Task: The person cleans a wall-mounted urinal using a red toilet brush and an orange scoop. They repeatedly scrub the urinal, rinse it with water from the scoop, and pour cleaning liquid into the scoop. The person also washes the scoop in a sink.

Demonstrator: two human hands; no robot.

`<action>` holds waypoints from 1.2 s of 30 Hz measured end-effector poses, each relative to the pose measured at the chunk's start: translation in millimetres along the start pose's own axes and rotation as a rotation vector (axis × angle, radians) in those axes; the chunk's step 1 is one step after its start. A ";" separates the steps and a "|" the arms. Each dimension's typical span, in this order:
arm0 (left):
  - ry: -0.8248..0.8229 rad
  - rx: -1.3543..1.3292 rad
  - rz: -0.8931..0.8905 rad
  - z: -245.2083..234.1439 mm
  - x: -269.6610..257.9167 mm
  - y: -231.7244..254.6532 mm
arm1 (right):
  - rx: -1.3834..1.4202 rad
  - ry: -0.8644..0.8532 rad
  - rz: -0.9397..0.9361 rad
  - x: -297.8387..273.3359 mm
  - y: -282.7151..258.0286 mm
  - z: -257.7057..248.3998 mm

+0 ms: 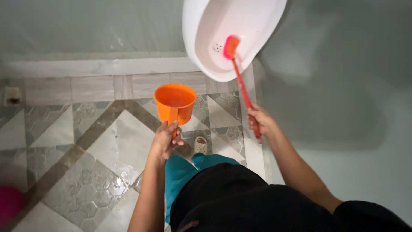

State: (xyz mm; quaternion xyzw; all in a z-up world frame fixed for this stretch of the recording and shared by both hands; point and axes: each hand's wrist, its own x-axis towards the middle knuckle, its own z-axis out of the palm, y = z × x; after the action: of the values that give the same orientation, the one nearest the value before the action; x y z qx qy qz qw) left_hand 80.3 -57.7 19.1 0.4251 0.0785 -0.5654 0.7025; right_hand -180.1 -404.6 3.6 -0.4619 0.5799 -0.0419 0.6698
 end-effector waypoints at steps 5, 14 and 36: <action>-0.095 0.106 -0.121 -0.7 32.4 41.7 | 0.776 -0.288 -0.055 -22.8 -34.6 43.1; -0.171 0.426 -0.262 -42.9 39.6 164.9 | 1.091 -0.484 -0.406 -111.6 -124.2 139.6; -0.217 0.488 -0.434 -60.9 74.0 182.8 | -0.124 0.317 -0.355 -117.2 -59.1 302.1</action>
State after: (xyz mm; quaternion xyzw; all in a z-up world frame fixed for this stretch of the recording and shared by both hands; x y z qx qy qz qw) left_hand 286.0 -69.9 30.2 0.4914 -0.0456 -0.7456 0.4478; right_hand 56.7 -196.7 99.6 -0.5843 0.5889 -0.1953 0.5230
